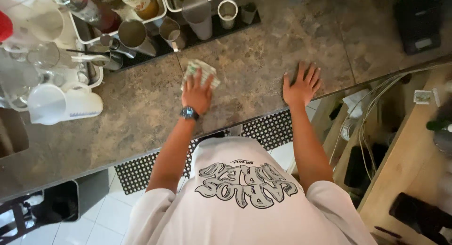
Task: Wiping down a coffee shop counter with a cloth.
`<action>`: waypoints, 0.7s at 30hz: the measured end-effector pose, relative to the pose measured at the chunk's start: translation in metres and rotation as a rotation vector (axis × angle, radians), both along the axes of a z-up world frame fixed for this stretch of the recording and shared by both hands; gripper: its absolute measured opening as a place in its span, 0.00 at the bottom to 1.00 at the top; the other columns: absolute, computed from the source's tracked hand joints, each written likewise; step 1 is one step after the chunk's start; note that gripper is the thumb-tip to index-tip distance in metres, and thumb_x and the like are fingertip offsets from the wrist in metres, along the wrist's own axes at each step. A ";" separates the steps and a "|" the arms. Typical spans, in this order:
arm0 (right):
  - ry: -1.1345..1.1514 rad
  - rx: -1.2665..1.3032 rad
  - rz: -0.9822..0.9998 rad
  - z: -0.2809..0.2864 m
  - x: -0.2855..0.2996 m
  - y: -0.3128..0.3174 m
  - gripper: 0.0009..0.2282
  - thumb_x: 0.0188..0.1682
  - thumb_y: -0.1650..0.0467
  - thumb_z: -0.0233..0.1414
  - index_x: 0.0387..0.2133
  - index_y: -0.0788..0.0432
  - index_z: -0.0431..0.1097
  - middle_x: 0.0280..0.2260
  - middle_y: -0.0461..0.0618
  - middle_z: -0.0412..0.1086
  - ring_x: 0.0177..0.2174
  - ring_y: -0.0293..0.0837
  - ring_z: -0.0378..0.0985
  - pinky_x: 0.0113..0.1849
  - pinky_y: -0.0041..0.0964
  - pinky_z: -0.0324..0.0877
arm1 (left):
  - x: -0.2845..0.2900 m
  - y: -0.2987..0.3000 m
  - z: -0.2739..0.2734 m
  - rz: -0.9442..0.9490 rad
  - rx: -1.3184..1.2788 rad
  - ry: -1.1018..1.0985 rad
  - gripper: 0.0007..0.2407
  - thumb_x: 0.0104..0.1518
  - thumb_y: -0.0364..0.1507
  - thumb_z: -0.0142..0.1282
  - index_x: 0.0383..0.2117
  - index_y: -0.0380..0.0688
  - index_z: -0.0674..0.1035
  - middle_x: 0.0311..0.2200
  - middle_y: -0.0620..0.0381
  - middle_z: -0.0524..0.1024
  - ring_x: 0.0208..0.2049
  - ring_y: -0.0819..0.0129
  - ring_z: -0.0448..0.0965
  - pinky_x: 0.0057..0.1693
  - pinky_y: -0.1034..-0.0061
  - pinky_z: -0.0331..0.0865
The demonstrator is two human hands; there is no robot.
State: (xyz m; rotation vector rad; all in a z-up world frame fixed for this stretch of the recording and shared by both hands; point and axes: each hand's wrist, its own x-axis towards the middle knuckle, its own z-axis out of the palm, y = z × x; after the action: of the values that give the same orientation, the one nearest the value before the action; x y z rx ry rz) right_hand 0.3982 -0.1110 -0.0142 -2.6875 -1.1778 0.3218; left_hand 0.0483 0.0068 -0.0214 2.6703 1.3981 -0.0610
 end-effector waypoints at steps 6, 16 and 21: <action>0.022 0.053 0.025 -0.002 0.000 -0.008 0.33 0.59 0.48 0.36 0.75 0.44 0.42 0.74 0.62 0.33 0.71 0.59 0.25 0.65 0.66 0.24 | 0.074 0.012 -0.084 -0.122 0.276 -0.141 0.25 0.60 0.39 0.57 0.66 0.69 0.72 0.69 0.46 0.63 0.64 0.28 0.64 0.63 0.40 0.63; -0.154 0.551 0.425 0.028 -0.090 0.018 0.26 0.51 0.57 0.56 0.55 0.65 0.71 0.57 0.75 0.67 0.61 0.73 0.63 0.59 0.69 0.56 | -0.009 -0.011 0.022 -0.010 0.199 -0.303 0.24 0.58 0.44 0.54 0.62 0.56 0.74 0.62 0.48 0.71 0.65 0.45 0.68 0.67 0.47 0.62; 0.030 0.030 0.687 0.026 -0.153 0.034 0.34 0.59 0.49 0.36 0.71 0.61 0.47 0.72 0.70 0.37 0.71 0.66 0.33 0.67 0.63 0.31 | -0.067 0.009 0.017 0.244 0.061 -0.112 0.29 0.65 0.53 0.41 0.72 0.63 0.60 0.73 0.51 0.54 0.75 0.50 0.49 0.76 0.54 0.48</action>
State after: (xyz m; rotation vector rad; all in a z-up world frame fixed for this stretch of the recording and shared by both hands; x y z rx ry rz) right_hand 0.2448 -0.0770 0.0116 -2.1538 -2.0419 0.4250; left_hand -0.0189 0.0155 -0.0046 2.4833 1.6997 0.1536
